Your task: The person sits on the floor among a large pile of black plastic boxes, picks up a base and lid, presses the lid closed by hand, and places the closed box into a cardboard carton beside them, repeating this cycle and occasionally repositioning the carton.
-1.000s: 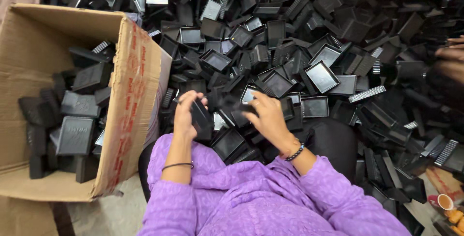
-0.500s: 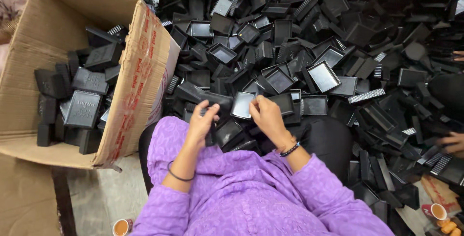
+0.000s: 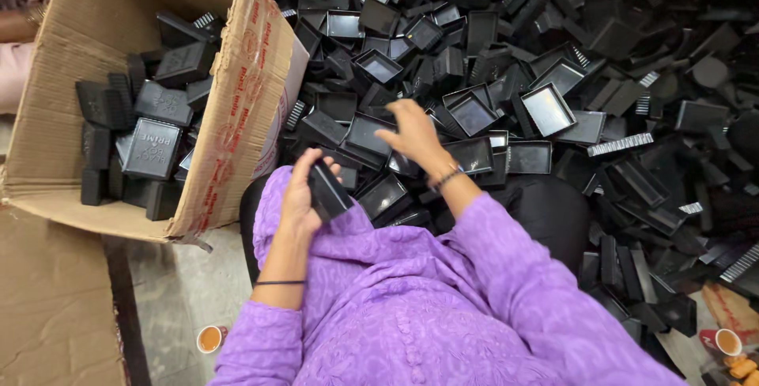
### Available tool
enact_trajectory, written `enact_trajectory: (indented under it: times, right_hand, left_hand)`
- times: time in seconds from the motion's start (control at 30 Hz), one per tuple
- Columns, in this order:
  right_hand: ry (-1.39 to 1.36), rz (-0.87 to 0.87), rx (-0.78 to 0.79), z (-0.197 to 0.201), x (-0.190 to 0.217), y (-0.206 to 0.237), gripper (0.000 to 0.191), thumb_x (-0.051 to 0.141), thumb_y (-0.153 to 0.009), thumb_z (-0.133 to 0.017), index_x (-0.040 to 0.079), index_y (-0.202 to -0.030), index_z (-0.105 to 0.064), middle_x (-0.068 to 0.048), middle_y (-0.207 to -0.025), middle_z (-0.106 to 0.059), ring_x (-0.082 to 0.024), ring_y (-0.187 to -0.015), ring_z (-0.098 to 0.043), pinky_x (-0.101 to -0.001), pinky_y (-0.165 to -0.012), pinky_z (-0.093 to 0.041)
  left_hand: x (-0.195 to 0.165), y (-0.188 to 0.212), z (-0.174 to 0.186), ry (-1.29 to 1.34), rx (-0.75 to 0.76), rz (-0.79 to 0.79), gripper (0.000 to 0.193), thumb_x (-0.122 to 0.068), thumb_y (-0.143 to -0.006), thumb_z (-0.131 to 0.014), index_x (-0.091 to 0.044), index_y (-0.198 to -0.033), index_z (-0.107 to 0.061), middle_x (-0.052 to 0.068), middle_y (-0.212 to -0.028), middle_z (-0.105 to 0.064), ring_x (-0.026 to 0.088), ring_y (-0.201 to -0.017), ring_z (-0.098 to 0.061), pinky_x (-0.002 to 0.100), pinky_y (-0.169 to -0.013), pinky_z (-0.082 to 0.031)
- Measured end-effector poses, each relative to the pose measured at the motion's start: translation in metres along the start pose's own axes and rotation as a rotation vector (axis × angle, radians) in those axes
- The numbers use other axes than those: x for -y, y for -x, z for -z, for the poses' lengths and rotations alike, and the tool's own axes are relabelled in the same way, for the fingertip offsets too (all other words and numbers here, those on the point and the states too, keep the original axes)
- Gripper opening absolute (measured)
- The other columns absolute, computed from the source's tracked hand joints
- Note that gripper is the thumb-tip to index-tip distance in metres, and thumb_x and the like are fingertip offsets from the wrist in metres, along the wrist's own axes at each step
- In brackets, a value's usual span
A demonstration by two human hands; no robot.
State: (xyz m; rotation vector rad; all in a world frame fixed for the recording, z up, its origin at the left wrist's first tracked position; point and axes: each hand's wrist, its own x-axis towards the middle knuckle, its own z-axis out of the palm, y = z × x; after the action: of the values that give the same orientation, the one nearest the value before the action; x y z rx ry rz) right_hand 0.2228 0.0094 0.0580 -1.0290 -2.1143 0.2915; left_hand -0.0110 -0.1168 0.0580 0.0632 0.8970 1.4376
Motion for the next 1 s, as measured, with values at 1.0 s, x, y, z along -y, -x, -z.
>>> enact_trajectory:
  times: [1.0]
  right_hand:
    - [-0.386,-0.295,0.058,0.1,0.13,0.053,0.053,0.023,-0.072,-0.09,0.004,-0.11,-0.059,-0.008,-0.098,-0.067,-0.024,-0.09,-0.066,-0.0357,-0.084,-0.054]
  left_hand:
    - [0.069,0.012,-0.044,-0.266,0.634,-0.094,0.033,-0.024,-0.11,-0.06,-0.001,-0.133,-0.062,0.009,-0.114,-0.068,0.015,-0.1,-0.066,0.03,-0.09,-0.056]
